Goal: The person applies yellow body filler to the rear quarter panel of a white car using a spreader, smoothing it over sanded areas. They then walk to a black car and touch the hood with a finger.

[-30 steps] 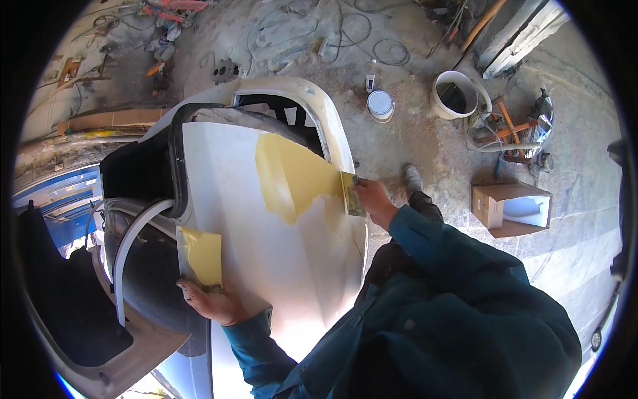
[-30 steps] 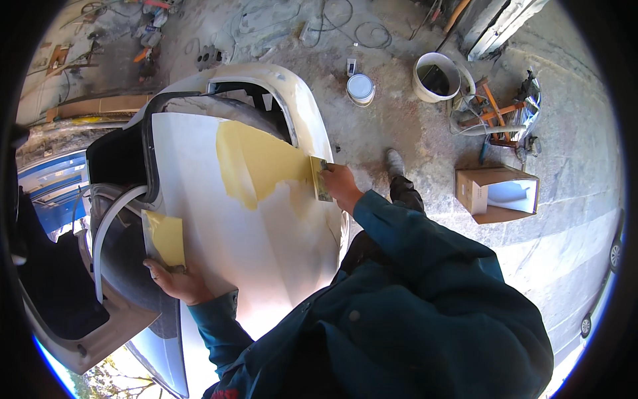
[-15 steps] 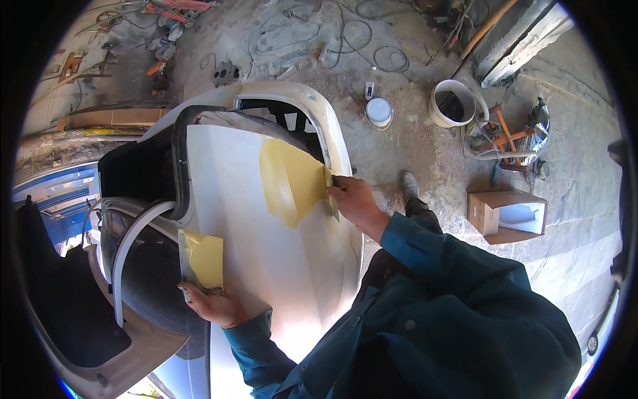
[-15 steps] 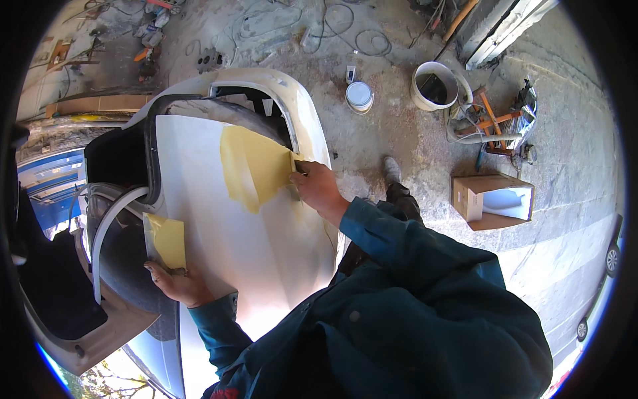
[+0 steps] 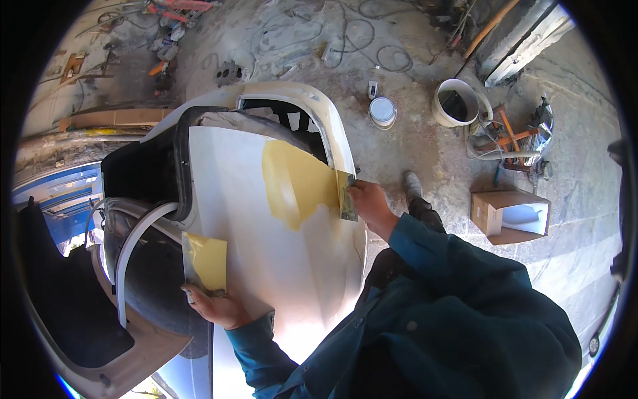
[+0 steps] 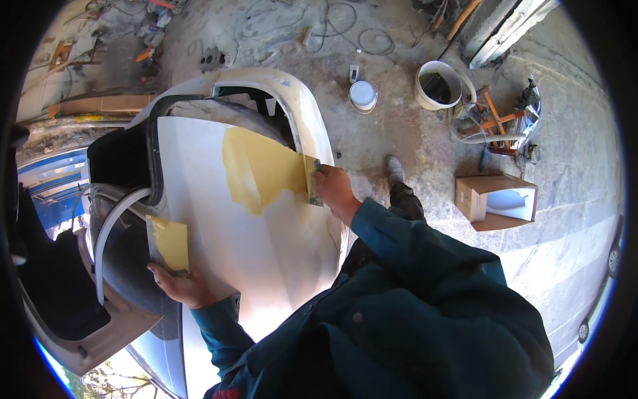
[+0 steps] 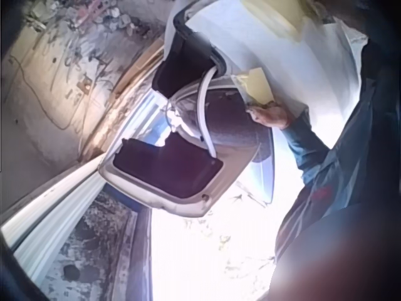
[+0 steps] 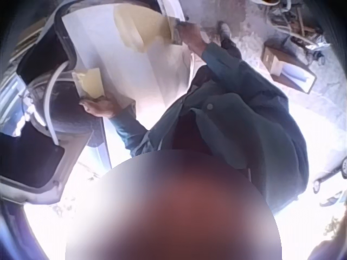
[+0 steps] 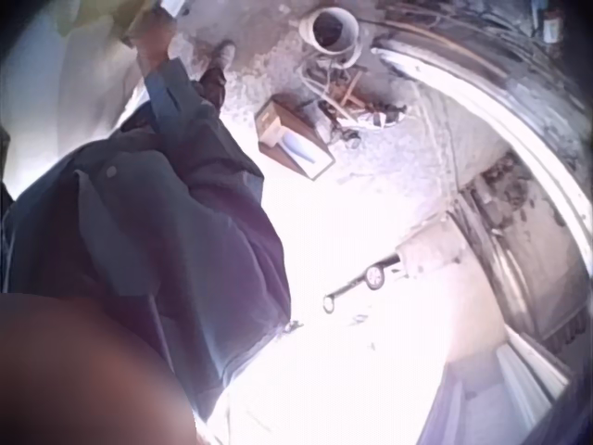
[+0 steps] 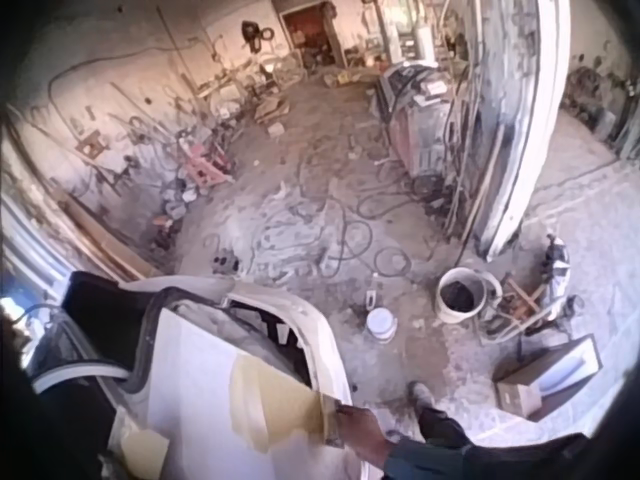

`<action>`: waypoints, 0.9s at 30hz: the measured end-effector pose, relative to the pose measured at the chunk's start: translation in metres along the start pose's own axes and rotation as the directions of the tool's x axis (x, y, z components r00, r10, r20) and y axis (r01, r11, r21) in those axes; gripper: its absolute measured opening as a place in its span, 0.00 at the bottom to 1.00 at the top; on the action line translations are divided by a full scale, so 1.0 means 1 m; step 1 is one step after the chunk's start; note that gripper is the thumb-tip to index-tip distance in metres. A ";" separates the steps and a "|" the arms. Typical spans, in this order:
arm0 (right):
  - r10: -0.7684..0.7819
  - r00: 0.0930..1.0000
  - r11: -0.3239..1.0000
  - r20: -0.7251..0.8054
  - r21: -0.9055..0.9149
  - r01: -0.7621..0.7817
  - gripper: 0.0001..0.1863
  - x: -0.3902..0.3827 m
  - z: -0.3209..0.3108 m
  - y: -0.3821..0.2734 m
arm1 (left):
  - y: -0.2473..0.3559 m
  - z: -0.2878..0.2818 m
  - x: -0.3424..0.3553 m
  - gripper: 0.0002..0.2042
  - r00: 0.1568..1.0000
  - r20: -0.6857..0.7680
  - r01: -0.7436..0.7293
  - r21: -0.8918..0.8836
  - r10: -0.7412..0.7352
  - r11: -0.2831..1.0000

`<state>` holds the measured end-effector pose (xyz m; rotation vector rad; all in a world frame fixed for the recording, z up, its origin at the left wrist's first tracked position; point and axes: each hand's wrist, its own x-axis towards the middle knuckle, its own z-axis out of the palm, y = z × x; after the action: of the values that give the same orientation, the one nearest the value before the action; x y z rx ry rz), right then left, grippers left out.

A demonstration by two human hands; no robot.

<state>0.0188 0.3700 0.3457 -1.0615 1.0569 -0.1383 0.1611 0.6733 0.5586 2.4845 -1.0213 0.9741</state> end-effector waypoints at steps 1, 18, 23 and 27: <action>0.008 1.000 1.000 0.003 0.028 -0.008 0.14 0.004 0.001 0.008 | 0.001 0.001 0.003 0.34 1.000 0.006 0.001 -0.014 -0.001 1.000; -0.452 0.886 0.871 0.099 -0.166 0.463 0.25 -0.032 0.037 -0.081 | 0.024 0.004 0.016 0.31 0.712 0.195 0.661 -0.511 -0.675 0.549; -0.513 0.838 0.840 0.184 -0.094 0.535 0.19 -0.058 0.026 -0.087 | 0.025 0.004 0.014 0.29 0.739 0.152 0.616 -0.545 -0.656 0.569; -0.472 0.879 0.880 0.069 0.101 0.464 0.10 -0.056 0.005 -0.059 | 0.005 0.001 0.002 0.23 0.760 0.218 0.568 -0.682 -0.612 0.461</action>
<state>0.0145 0.3732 0.4271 -1.2228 0.6870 -0.5161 0.1586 0.6682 0.5593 1.8521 -0.3077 0.2967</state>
